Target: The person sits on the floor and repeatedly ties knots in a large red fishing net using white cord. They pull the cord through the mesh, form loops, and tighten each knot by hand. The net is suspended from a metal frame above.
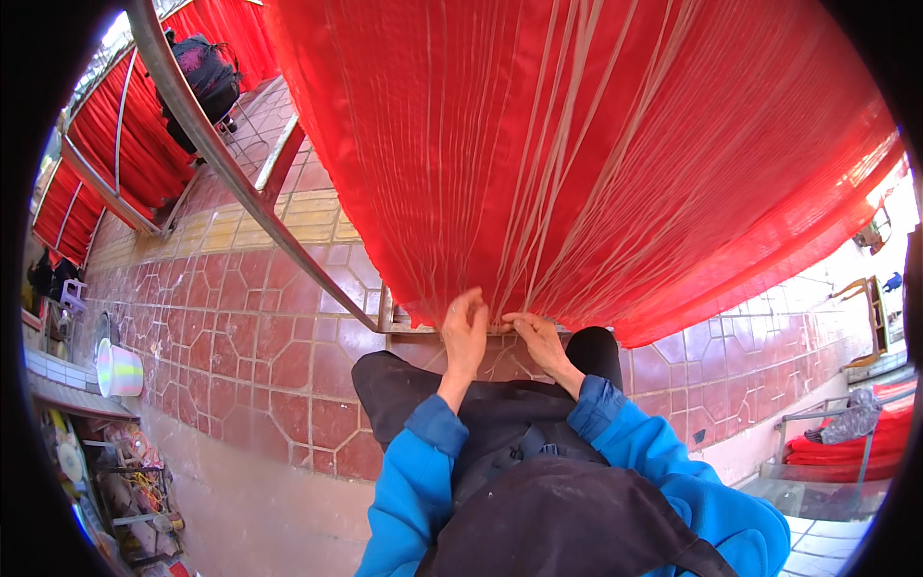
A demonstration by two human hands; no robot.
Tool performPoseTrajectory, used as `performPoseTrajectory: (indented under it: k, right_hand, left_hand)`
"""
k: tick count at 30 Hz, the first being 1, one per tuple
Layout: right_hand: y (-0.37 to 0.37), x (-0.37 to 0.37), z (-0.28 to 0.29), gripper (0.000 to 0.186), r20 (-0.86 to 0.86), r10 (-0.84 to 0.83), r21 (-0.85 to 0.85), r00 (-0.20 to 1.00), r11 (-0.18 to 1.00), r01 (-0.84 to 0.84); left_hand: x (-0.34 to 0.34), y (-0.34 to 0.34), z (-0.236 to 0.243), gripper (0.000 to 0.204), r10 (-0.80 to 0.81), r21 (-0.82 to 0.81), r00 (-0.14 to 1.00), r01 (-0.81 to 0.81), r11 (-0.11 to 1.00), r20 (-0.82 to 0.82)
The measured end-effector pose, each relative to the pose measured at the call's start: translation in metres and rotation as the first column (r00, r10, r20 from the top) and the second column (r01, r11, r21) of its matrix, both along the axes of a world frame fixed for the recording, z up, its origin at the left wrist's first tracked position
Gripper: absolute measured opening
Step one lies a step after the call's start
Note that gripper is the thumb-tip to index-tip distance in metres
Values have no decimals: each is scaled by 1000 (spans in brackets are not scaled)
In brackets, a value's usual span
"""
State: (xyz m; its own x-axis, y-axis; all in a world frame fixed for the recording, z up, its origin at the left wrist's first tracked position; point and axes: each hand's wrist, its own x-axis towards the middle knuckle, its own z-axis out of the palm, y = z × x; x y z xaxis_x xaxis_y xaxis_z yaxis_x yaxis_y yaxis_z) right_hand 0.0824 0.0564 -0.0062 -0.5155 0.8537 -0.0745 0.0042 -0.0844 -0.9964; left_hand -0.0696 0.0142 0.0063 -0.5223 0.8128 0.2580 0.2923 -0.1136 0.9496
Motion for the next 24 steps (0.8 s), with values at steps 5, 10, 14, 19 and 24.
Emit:
performPoseTrajectory:
  k: [5, 10, 14, 19, 24]
  right_hand:
    - [17, -9, -13, 28, -81, -97, -186, 992, 979, 81]
    - [22, -10, -14, 27, -17, -89, -144, 996, 986, 86]
    - [28, -5, -22, 28, -24, -94, -128, 995, 988, 91]
    - [37, -9, -19, 31, 103, -340, 161, 935, 933, 322]
    - [33, -13, 43, 30, 149, -217, 241, 965, 954, 177]
  left_hand:
    - [-10, 57, 44, 25, 231, 129, 965, -215, 968, -126]
    - [-9, 89, 62, 16, 347, 71, 925, -340, 938, -153]
    - [-5, 94, 61, 10, 389, 187, 910, -362, 913, -141]
    - [-1, 58, 63, 7, 298, 198, 954, -285, 938, -41]
    - [13, 18, 68, 6, 174, 144, 977, -191, 971, 124]
